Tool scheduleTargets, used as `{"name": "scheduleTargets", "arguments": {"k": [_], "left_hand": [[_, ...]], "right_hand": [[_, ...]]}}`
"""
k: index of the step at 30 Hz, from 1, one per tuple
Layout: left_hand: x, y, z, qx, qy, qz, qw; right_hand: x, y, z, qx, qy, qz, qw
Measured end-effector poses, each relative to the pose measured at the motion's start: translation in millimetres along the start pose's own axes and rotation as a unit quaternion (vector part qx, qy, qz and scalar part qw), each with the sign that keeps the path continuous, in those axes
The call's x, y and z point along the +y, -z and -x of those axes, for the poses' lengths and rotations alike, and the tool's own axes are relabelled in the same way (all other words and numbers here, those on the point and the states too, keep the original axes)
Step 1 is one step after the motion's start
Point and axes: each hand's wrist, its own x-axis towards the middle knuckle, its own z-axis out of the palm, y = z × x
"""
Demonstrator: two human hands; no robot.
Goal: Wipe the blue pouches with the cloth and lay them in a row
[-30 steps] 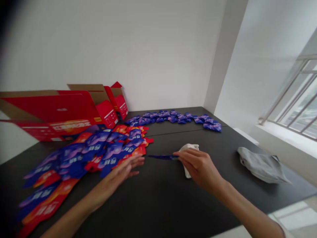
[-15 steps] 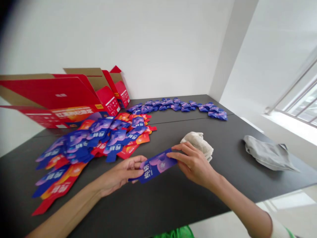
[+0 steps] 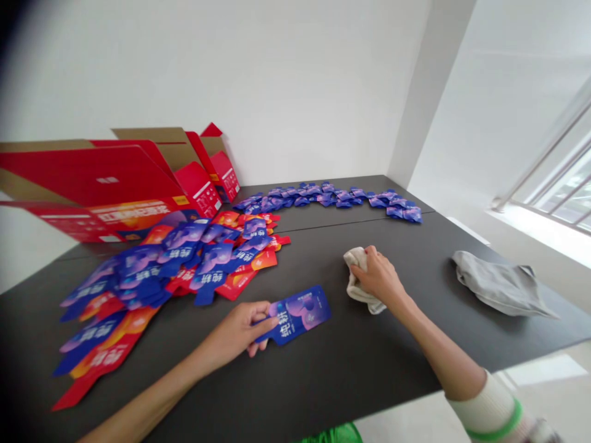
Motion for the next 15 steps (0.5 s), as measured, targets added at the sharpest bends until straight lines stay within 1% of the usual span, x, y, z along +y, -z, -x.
{"name": "scheduleTargets", "arguments": {"k": [2,4,5,6,8,10,11,13,15], "left_hand": [[-1,-2.4,-1,0.001,-0.007,0.004,1.000],[-3,-4.8,-2,0.002,-0.012,0.006,1.000],[-4,-5.7,-2,0.003,-0.015,0.004,1.000],[-4,-6.2,-3,0.005,-0.019,0.002,1.000],[-5,-6.4,-4,0.007,-0.024,-0.004,1.000],[-5,-5.8,-5,0.008,-0.025,-0.010,1.000],[-5,-5.7,-5,0.011,-0.021,-0.014,1.000],[-2,-7.2,-3,0.013,-0.014,-0.022,1.000],[2,-10.9,1,0.009,-0.012,-0.028,0.999]], "right_hand": [[-24,3,12,-0.049,0.006,-0.089,0.995],[-59,1,34,-0.102,0.016,-0.193,0.976],[-77,-2,46,-0.111,0.031,-0.215,0.970],[-94,-7,57,-0.105,0.059,-0.221,0.968],[-117,-16,73,-0.090,0.144,-0.181,0.969],[-124,-23,75,-0.084,0.207,-0.113,0.968],[-122,-24,72,-0.081,0.218,-0.079,0.969],[-117,-25,67,-0.067,0.207,-0.033,0.976],[-113,-26,67,-0.058,0.194,-0.029,0.979]]}}
